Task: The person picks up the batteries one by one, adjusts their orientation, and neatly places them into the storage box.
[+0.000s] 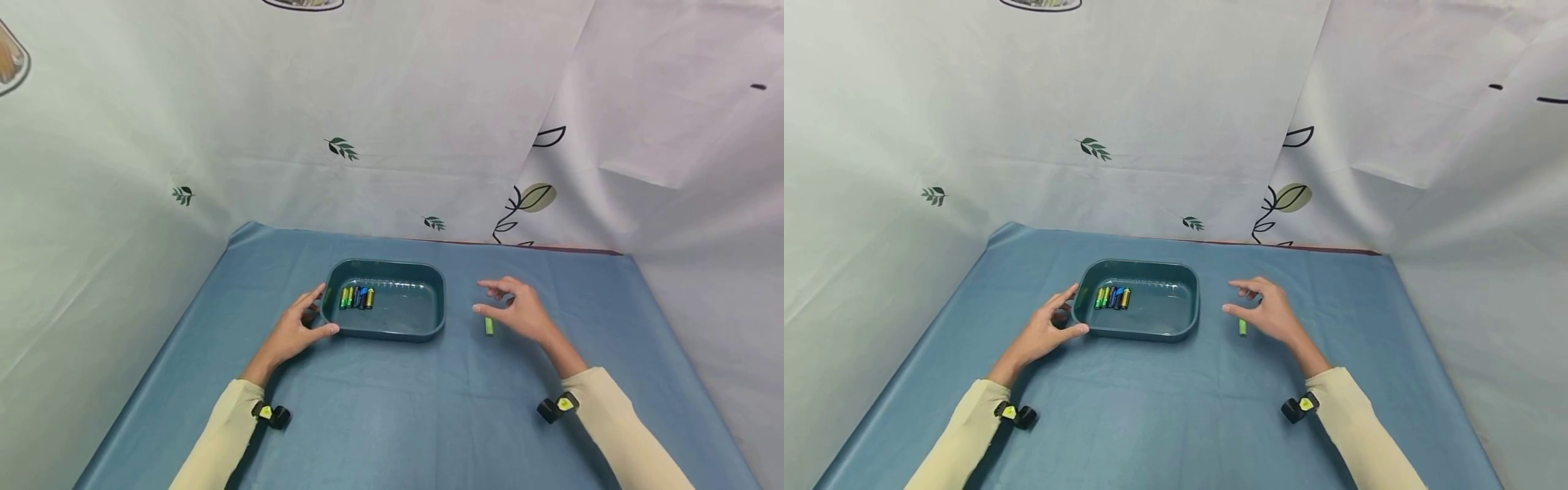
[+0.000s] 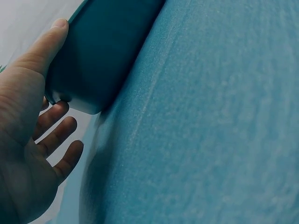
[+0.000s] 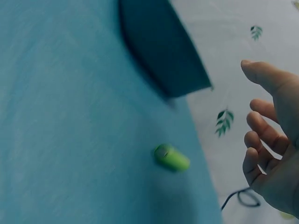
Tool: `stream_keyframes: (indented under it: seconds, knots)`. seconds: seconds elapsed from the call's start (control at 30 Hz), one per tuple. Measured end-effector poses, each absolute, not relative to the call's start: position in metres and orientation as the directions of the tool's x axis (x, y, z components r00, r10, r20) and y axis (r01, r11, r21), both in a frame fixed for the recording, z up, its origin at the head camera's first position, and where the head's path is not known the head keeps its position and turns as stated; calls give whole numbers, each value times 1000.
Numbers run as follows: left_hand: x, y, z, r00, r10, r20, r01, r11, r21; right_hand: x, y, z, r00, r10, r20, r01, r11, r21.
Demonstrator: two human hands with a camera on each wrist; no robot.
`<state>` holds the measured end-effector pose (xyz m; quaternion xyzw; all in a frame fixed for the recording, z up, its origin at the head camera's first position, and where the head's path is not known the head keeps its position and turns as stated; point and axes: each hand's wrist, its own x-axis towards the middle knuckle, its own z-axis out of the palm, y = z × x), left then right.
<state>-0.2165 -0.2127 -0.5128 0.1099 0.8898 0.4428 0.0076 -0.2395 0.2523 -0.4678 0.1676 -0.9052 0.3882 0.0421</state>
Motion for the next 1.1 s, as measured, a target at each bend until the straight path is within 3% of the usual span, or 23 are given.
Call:
stream_keyframes:
  seconds: [0.53, 1.1]
  knots:
    - [-216, -213, -514, -975, 203, 87, 191, 583, 790, -235, 285, -517, -929, -297, 223, -370, 699, -612]
    - [-217, -213, -513, -971, 208, 115, 218, 592, 776, -237, 291, -528, -925, -320, 207, -377, 694, -614]
